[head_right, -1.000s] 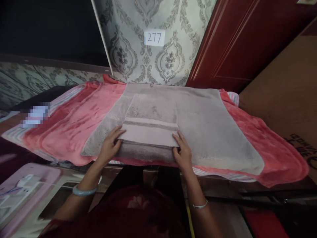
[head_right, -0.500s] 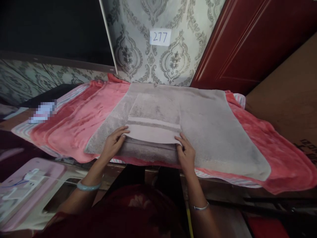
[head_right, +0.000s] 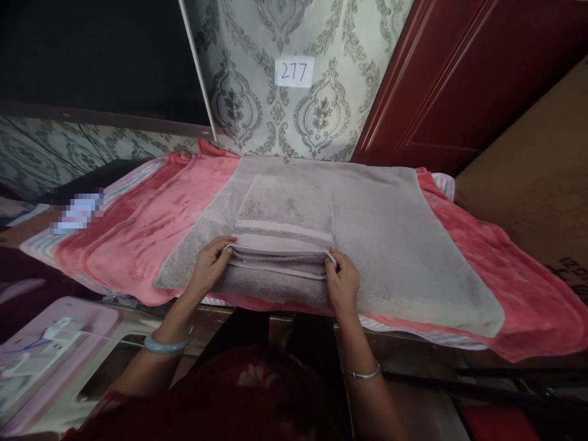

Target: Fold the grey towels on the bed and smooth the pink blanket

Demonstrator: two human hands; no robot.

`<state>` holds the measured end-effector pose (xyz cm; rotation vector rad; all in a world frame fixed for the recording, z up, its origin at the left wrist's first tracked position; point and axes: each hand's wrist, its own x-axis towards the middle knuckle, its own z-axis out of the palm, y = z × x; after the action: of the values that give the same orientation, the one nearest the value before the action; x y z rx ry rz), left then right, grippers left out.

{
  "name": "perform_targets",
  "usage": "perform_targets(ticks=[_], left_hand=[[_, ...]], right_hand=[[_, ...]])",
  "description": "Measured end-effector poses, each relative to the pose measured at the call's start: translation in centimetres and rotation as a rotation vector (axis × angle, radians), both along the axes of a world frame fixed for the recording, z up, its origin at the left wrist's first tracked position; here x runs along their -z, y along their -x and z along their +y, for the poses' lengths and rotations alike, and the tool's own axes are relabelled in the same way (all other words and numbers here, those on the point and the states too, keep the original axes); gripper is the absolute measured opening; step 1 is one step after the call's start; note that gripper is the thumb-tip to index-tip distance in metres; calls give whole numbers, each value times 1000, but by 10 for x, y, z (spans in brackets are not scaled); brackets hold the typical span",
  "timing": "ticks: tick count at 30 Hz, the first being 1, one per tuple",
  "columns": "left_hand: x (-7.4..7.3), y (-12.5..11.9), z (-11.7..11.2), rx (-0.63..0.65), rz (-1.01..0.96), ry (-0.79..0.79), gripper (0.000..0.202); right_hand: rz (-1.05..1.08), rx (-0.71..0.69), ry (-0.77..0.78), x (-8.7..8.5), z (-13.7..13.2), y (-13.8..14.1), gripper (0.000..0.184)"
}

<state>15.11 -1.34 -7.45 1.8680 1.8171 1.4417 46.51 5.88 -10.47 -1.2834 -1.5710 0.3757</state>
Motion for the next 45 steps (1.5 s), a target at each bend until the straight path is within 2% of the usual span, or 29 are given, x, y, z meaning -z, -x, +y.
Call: perform_targets(ticks=[4,6,10,14,18,23,26,30,33,37,41,45], left_hand=[[0,3,-1,56,102,-18,16],[-1,4,0,75,167,-17,22],[-3,-1,3,30,213,17,28],[-3,-8,6,-14,190,-3,18],[2,-5,6,-1,177,-67,9],[8,0,3,-1,229,-49,36],[8,-3,2,-29,221,-29,49],[6,-11,1,-195,175,-43,48],[5,-11,1,-283,274,41,47],[6,-4,2,-257,378,165,52],[8,-3,3,-247,377,134,59],[5,-4,2,-239,405,143,61]], right_hand=[[-11,12,18,-1,2,1,45],[-20,14,29,-2,3,1,45],[-22,29,34,-2,4,0,44],[-15,24,8,0,4,0,41],[8,16,-19,2,1,2,40],[-60,-46,-108,4,-7,0,30],[-118,-117,-130,6,-10,-3,44],[-85,-15,-88,8,-6,-2,60],[-104,4,-65,8,-1,1,65],[-118,-54,-117,8,-1,2,69],[-126,-44,-155,9,-2,6,67],[-162,-63,-123,7,0,9,68]])
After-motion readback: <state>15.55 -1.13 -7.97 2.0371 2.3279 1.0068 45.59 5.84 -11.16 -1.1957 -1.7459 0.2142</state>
